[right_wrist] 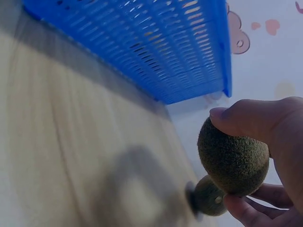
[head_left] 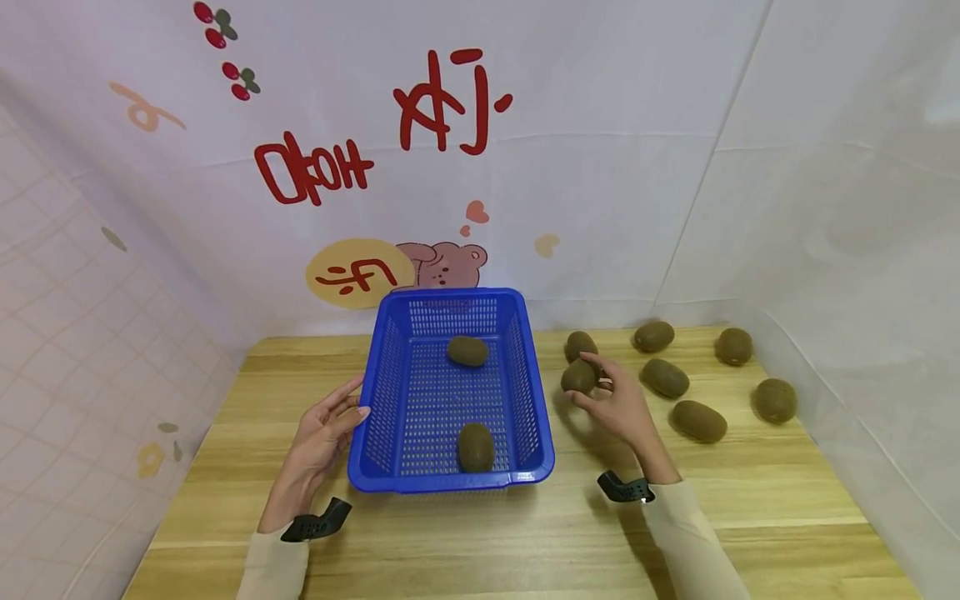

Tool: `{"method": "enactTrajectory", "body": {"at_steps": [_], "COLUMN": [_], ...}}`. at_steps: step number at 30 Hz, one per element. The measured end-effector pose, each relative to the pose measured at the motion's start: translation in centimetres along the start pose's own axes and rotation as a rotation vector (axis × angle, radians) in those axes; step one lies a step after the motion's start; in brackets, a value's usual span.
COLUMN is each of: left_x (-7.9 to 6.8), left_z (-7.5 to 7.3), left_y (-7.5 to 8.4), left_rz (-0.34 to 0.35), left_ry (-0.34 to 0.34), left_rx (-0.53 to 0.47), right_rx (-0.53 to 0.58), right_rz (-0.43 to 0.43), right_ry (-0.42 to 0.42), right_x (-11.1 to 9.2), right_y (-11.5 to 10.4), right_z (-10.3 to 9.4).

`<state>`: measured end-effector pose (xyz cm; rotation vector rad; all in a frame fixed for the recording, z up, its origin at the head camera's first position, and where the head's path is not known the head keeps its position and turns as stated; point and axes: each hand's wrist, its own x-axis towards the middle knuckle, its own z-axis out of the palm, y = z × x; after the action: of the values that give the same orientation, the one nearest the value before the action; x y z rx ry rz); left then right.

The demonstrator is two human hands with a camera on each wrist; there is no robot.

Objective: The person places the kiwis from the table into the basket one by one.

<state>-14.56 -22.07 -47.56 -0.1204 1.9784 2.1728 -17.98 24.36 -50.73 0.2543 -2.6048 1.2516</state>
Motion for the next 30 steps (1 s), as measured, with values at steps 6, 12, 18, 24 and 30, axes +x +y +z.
{"method": "enactTrajectory", "body": {"at_steps": [6,12,18,24,30], "left_x": [0.1,0.2,0.2,0.3,0.2], "left_z": [0.0,0.1,-0.1,-0.1,0.0], "left_y": [0.1,0.2,0.2,0.2,0.1], "left_rz": [0.002,0.003,0.014,-0.002,-0.011], "left_ry": [-0.013,-0.014,-0.043,-0.033,-0.021], "left_rx": [-0.012,-0.015,-0.038,-0.043,-0.041], "right_rx": [0.005,0.029,0.052,0.043,0.016], "right_rz": [-0.050,-0.106,-0.121,-0.137,-0.175], "right_ry": [0.030,0.047,0.029,0.004,-0.010], "right_x": [0.3,0.5,1.0,1.3,1.8], "right_y": [-1.3,-2.6,-4.3,-6.4,-8.0], "right_z": [-0.8,-1.2,-1.6,-1.8,-1.6]}}
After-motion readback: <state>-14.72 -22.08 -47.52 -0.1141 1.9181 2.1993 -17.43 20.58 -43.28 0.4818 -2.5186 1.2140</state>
